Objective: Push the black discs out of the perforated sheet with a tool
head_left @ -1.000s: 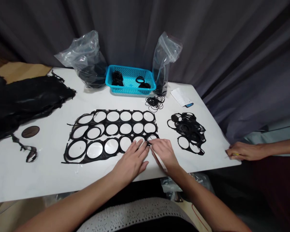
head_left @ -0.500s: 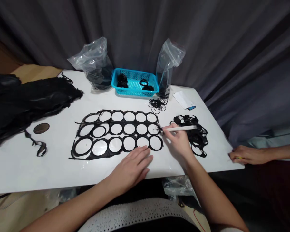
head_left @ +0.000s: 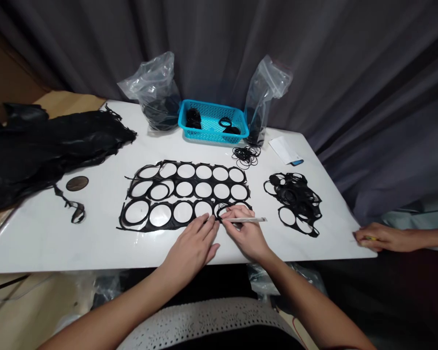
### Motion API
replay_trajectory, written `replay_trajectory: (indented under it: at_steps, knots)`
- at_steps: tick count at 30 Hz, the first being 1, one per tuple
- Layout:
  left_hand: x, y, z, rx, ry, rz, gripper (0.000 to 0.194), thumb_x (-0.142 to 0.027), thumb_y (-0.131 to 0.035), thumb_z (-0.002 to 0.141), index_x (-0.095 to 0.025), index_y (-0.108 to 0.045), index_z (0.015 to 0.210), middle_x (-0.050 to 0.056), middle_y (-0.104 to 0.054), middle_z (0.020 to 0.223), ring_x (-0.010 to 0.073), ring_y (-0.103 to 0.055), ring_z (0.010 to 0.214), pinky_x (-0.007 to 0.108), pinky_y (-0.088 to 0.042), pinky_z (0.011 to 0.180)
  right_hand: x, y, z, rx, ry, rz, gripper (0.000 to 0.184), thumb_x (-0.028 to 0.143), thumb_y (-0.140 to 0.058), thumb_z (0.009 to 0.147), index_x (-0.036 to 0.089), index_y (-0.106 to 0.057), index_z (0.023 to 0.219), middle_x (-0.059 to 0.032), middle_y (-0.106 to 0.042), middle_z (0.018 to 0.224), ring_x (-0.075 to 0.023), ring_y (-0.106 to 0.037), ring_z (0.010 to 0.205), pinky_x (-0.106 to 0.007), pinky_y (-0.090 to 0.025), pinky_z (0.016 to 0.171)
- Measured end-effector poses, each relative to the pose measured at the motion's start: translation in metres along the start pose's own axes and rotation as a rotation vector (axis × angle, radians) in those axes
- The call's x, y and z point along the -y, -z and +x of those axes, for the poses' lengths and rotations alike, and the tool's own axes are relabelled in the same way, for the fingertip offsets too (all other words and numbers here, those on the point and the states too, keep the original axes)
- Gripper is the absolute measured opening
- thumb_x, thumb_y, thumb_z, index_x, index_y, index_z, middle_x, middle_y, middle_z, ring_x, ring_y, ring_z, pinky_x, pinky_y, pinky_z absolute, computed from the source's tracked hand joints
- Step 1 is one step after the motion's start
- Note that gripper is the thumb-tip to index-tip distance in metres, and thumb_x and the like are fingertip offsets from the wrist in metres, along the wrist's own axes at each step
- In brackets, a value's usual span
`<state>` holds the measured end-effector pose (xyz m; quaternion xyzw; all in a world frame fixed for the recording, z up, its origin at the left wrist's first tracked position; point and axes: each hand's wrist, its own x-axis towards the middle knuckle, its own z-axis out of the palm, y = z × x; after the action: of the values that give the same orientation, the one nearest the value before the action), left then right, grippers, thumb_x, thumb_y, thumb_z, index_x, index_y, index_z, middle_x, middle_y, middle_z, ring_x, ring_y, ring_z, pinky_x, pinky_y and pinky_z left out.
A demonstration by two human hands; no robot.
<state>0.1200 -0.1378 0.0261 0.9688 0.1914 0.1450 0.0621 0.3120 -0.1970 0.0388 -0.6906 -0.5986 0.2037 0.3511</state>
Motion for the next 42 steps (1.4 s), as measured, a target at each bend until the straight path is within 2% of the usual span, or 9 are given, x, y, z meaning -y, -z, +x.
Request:
replay_trajectory:
  at_steps: [6,12,23,27,31,34,39,42]
  knots:
    - [0.000,0.000,0.002,-0.019,0.003,0.021,0.042,-0.029,-0.054,0.100,-0.006,-0.056,0.135,0.017,-0.063,0.135,0.0345,-0.055,0.130,0.045,-0.042,0.110,0.003,-0.003,-0.002,-0.013,0.072,-0.038,0.009,0.019,-0.061,0.094,0.026,-0.065,0.089,-0.0024,-0.074,0.099,-0.0255,-0.060,0.111,-0.048,-0.035,0.101]
    - [0.000,0.000,0.002,-0.021,-0.004,0.043,0.041,-0.029,-0.052,0.100,-0.007,-0.056,0.134,0.015,-0.064,0.135,0.0337,-0.055,0.130,0.044,-0.041,0.110,0.000,-0.005,-0.003,-0.034,0.034,0.026,0.010,0.022,-0.059,0.095,0.025,-0.064,0.088,-0.0038,-0.073,0.102,-0.0252,-0.062,0.107,-0.046,-0.038,0.098]
    - [-0.001,0.000,0.001,-0.012,0.010,0.011,0.041,-0.028,-0.053,0.100,-0.008,-0.055,0.135,0.014,-0.062,0.138,0.0330,-0.053,0.132,0.045,-0.039,0.110,-0.003,-0.007,-0.002,-0.075,0.062,0.030,0.009,0.020,-0.058,0.095,0.025,-0.062,0.089,-0.0023,-0.074,0.099,-0.0240,-0.065,0.105,-0.044,-0.040,0.096]
    - [-0.001,0.000,0.000,-0.028,0.005,0.016,0.041,-0.028,-0.052,0.100,-0.006,-0.055,0.135,0.014,-0.063,0.137,0.0335,-0.053,0.131,0.044,-0.039,0.110,-0.003,-0.011,-0.009,-0.088,0.183,-0.102,0.009,0.018,-0.058,0.096,0.024,-0.060,0.089,-0.0027,-0.075,0.100,-0.0246,-0.064,0.109,-0.045,-0.037,0.099]
    - [-0.002,0.000,0.001,-0.056,-0.008,0.027,0.037,-0.026,-0.050,0.101,-0.006,-0.057,0.132,0.014,-0.065,0.134,0.0331,-0.053,0.131,0.045,-0.039,0.109,-0.001,-0.013,-0.014,-0.053,0.363,-0.336,0.017,0.009,-0.055,0.093,0.024,-0.060,0.099,-0.0045,-0.075,0.111,-0.0296,-0.057,0.124,-0.053,-0.021,0.109]
    - [-0.002,-0.001,0.001,-0.052,0.001,0.029,0.037,-0.025,-0.050,0.100,-0.008,-0.056,0.132,0.015,-0.064,0.134,0.0322,-0.054,0.130,0.045,-0.038,0.108,-0.006,0.004,0.004,-0.062,0.349,-0.447,0.024,0.005,-0.053,0.088,0.023,-0.061,0.101,-0.0058,-0.075,0.112,-0.0326,-0.050,0.132,-0.056,-0.016,0.109]
    - [-0.002,-0.008,-0.004,-0.073,0.005,0.027,0.038,-0.025,-0.051,0.099,-0.009,-0.054,0.134,0.015,-0.063,0.135,0.0325,-0.053,0.130,0.045,-0.037,0.108,-0.044,0.060,0.065,-0.445,0.038,-0.560,0.014,0.020,-0.050,0.092,0.021,-0.060,0.082,-0.0095,-0.073,0.092,-0.0346,-0.054,0.120,-0.057,-0.020,0.105]
    - [0.000,-0.007,-0.003,-0.071,0.009,0.010,0.037,-0.024,-0.052,0.098,-0.009,-0.054,0.132,0.015,-0.064,0.132,0.0328,-0.055,0.128,0.045,-0.039,0.106,-0.059,0.079,0.088,-0.495,-0.113,-0.471,0.019,0.031,-0.052,0.088,0.021,-0.055,0.072,-0.0089,-0.068,0.083,-0.0322,-0.057,0.104,-0.053,-0.028,0.099]
